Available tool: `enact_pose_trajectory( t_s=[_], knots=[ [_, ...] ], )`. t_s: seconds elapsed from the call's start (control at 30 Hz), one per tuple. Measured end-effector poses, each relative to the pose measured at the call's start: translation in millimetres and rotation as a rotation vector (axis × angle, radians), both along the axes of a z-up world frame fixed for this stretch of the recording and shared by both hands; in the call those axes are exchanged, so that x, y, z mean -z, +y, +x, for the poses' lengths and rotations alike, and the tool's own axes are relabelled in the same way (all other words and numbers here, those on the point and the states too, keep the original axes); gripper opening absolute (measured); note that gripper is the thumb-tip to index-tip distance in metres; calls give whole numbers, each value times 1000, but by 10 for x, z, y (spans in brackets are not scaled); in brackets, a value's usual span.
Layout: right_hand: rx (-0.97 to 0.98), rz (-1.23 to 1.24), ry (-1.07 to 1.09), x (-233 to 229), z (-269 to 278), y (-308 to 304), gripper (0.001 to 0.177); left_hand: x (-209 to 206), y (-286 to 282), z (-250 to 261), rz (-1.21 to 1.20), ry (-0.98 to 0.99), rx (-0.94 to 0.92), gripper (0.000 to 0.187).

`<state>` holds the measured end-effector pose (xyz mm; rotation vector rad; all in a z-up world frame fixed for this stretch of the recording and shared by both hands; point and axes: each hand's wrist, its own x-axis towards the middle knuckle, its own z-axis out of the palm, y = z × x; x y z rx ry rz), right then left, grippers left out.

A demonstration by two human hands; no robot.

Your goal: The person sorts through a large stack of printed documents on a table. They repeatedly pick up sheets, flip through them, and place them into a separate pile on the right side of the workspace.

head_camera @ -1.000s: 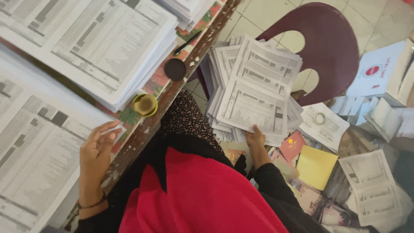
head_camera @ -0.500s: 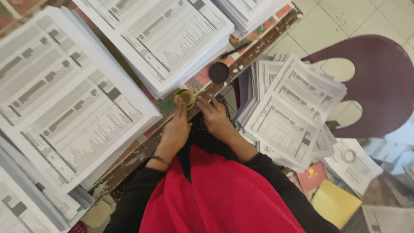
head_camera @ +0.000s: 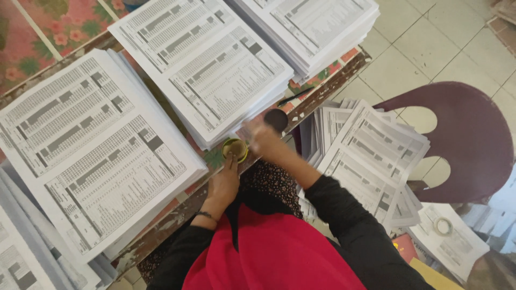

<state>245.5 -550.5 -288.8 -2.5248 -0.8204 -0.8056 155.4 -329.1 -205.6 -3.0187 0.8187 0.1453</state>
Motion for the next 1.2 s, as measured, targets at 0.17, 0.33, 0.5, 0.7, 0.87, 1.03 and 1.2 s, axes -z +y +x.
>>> enact_pose_trajectory(
  t_s=[0.17,0.33,0.5,0.7,0.87,1.03,1.2],
  knots=[
    [464,-18,436,-1354,661,-1161,61,-492,59,13,-302,248,-62,61],
    [700,-170,511,-1340,831,-1739,89,-1169,134,220,-474,64,-8,57],
    [591,-241,-21,-884,1008,-2086,20,-1134,165,563,-384,10,-159,84],
    [114,270,-83,-1642,783,-1103,24,-395,43,605,-31,-152,-147,69],
    [-358,83,-186,-1723,360,-18,16,-596,67,561,-595,-618,-124,9],
    [-249,117,93,-1680,-10,663,29,-1054,416,383,-856,-670,-153,29],
    [-34,312,-107,-1896,227,931,25,-912,1429,-210,-733,-557,-325,81]
  ],
)
